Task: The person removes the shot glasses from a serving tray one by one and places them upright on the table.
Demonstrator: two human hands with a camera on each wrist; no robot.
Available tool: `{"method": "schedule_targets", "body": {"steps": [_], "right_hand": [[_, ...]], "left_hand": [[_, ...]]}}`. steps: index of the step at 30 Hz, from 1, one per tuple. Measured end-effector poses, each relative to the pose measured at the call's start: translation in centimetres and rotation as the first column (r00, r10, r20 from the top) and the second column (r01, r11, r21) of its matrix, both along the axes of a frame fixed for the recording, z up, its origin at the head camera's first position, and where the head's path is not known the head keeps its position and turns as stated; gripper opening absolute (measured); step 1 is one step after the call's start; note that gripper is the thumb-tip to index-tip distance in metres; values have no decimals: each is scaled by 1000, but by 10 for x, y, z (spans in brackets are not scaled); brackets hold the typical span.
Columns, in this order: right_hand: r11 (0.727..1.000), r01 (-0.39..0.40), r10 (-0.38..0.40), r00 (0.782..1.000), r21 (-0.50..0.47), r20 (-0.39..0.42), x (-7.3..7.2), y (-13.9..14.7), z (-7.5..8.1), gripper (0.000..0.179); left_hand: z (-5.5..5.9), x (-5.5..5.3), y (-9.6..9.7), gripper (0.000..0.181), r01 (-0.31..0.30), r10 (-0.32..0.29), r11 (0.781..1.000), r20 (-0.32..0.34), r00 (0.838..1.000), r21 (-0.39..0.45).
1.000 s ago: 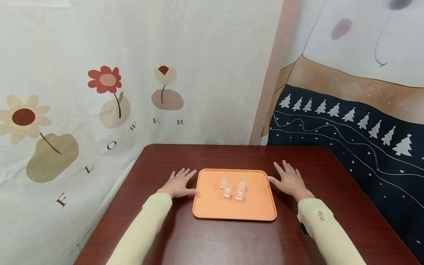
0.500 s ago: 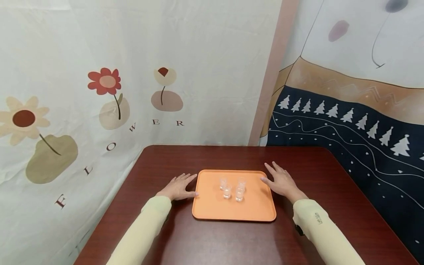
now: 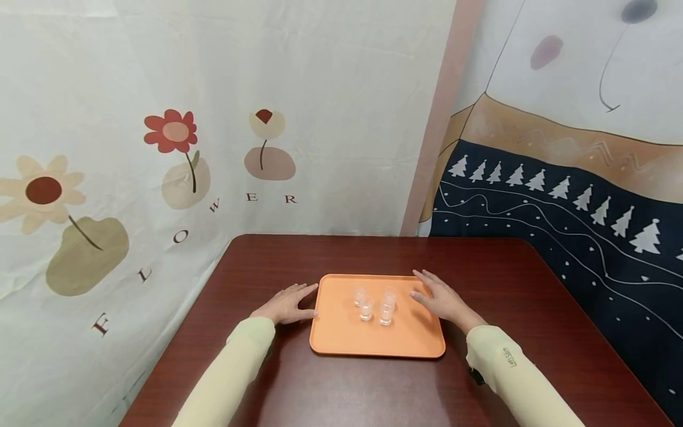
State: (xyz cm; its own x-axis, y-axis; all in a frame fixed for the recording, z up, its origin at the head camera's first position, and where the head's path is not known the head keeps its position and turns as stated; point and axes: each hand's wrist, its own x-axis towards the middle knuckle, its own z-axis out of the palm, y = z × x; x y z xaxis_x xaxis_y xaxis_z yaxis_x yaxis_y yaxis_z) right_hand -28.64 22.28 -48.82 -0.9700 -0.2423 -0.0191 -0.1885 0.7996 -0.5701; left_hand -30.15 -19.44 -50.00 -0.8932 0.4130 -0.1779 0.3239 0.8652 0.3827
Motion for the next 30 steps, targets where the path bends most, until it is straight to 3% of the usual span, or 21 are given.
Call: {"method": "schedule_targets", "body": {"steps": [19,30], "right_hand": [[992,-39,33,998,-116,-54,4,-21,-13,58],[953,-66,49,997,-296,-65,3,-35,-22,48]], "left_hand": [[0,0,2,75,8,-8,1000,51,999,5],[3,2,2,75,6,-6,1000,50,999,10]]}}
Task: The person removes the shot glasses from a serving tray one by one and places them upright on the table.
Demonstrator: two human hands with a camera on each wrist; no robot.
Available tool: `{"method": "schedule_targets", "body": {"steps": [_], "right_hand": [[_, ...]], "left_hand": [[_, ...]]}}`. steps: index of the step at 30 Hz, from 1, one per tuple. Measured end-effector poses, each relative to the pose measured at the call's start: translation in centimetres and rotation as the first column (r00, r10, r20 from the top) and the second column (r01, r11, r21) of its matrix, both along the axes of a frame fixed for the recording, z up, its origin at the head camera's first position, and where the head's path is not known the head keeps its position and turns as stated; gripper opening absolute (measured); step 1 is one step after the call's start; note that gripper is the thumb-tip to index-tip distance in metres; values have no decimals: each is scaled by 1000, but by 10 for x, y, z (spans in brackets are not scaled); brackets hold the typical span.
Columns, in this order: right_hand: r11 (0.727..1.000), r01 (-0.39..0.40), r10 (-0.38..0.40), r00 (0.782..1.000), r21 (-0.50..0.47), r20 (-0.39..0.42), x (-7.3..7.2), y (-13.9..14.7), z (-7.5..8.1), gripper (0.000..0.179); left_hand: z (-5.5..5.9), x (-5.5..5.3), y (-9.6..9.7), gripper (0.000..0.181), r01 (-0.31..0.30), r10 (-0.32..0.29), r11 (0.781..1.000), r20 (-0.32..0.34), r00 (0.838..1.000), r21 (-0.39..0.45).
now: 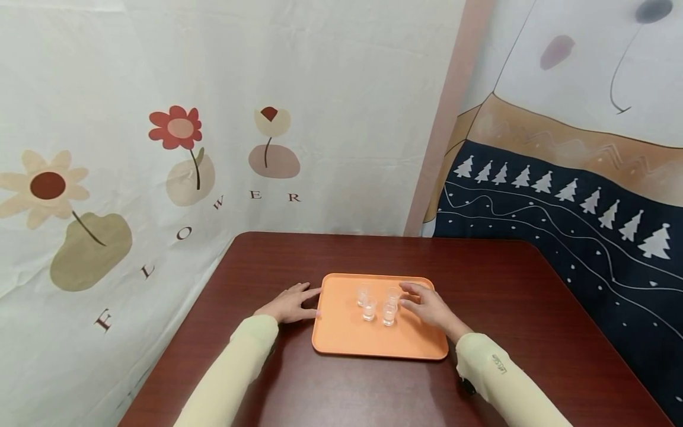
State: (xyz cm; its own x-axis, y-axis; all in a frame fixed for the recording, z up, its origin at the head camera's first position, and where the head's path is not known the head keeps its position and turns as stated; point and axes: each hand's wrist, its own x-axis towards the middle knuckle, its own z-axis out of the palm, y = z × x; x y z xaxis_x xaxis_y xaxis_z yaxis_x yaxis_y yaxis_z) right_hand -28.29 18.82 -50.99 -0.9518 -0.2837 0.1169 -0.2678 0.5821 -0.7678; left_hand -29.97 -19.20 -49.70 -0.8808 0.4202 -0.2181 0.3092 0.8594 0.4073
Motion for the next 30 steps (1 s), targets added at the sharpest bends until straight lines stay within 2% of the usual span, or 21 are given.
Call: {"method": "schedule_targets", "body": {"steps": [5,22,26,30], "right_hand": [[997,2,-1,1000,-76,11,-1,-7,-2,44],[998,31,-31,1000,-63,0,-3,-18,-1,27],[995,28,-27,1000,-93,14,-3,-18,0,26],[995,54,-50,998,-81,46,-4,-18,2,28]], "left_hand": [[-1,0,-1,75,-6,6,1000,4,1000,-5],[0,2,0,76,-20,20,1000,12,1000,17],[1,3,1,75,-22,22,1000,15,1000,20],[2,3,1,75,-23,23,1000,15,1000,7]]}}
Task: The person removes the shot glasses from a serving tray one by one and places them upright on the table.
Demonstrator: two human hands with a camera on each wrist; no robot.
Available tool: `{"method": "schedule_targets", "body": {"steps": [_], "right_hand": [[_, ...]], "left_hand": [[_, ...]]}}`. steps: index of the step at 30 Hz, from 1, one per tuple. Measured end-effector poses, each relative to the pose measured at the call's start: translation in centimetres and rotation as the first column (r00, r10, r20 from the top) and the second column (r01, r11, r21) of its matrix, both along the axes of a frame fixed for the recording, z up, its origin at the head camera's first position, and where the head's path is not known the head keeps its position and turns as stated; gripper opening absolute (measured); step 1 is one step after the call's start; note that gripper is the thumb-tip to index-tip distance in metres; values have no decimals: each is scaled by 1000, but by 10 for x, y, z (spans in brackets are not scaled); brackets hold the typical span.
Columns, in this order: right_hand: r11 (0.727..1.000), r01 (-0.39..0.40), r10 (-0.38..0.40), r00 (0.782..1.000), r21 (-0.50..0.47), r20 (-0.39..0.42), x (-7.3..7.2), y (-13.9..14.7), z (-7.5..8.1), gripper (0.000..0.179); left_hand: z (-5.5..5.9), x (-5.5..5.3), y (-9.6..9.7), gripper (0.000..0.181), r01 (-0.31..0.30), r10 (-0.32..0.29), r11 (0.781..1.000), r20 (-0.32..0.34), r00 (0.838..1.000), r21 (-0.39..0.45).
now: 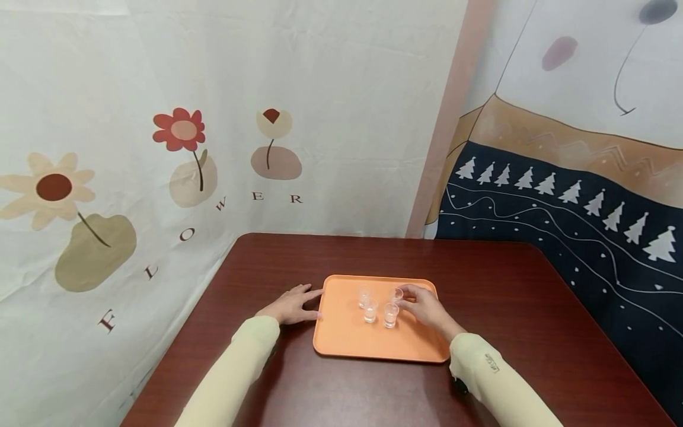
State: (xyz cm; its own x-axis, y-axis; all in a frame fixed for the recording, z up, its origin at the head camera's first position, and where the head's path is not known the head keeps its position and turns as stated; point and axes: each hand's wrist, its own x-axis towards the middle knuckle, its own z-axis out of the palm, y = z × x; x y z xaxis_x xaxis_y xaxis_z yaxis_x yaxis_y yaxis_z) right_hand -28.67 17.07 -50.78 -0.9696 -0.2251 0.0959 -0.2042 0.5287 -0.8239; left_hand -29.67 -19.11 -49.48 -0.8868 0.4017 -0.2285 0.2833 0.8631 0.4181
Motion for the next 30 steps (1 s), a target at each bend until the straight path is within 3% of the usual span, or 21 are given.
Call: {"method": "schedule_targets", "body": {"steps": [7,17,23,30], "right_hand": [[995,83,-82,996,50,-17,-3,7,6,27],[981,189,-188,981,34,-45,-12,34,16,35],[959,280,-278,959,39,-49,-16,57,18,46],[913,403,-399,915,61,-60,-18,79,17,46]], "left_hand": [[0,1,0,76,-10,10,1000,-2,1000,-2],[0,1,-1,76,7,-6,1000,-10,1000,9],[0,1,0,76,7,-7,1000,-9,1000,8],[0,1,0,76,-1,1,1000,-5,1000,-6]]}}
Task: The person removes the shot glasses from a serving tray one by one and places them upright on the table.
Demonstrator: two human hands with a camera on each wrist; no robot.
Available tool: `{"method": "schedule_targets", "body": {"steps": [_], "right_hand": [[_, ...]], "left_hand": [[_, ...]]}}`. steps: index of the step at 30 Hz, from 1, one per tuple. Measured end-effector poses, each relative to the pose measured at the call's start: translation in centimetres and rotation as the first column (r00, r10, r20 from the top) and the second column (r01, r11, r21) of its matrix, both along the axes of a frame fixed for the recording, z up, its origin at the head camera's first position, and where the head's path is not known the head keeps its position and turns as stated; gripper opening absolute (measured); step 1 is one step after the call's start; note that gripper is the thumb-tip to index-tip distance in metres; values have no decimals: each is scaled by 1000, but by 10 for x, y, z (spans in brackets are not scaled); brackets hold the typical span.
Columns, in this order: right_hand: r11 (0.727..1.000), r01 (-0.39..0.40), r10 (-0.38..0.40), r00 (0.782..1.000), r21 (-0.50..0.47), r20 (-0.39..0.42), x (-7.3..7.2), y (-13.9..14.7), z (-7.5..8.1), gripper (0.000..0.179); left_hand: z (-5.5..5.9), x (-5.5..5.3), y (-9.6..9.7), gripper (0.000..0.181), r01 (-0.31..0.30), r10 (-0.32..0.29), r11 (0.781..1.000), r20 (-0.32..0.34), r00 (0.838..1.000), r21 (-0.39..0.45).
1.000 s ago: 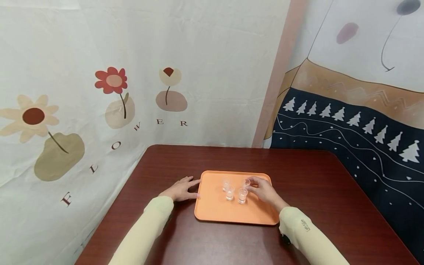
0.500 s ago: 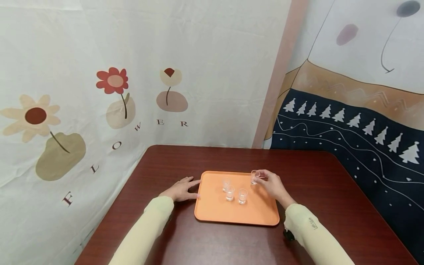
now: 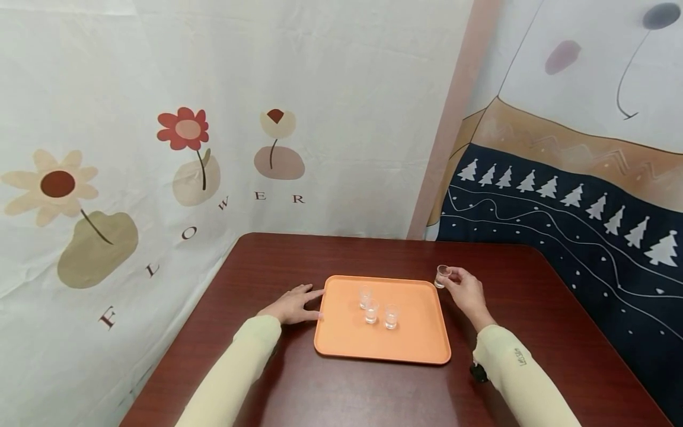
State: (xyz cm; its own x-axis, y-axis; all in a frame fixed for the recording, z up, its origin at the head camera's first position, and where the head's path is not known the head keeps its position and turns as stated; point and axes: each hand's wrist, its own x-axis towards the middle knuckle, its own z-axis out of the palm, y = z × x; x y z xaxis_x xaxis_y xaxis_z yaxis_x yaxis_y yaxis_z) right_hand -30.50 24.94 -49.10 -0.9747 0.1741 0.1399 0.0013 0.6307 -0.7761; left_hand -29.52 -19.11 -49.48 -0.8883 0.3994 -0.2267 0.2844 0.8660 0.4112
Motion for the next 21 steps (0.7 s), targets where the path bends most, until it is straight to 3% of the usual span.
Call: {"method": "schedule_targets", "body": {"steps": [12,21], "right_hand": [[993,108,-111,991,45,72,2,22,-8,48],[990,127,-132,986,58,102,3,27,-13,48]], "left_hand": [[-1,-1,1,75,2,-2,1000,-4,1000,1],[-3,-1,1,76,10,-10,1000,-2,1000,-11]]}}
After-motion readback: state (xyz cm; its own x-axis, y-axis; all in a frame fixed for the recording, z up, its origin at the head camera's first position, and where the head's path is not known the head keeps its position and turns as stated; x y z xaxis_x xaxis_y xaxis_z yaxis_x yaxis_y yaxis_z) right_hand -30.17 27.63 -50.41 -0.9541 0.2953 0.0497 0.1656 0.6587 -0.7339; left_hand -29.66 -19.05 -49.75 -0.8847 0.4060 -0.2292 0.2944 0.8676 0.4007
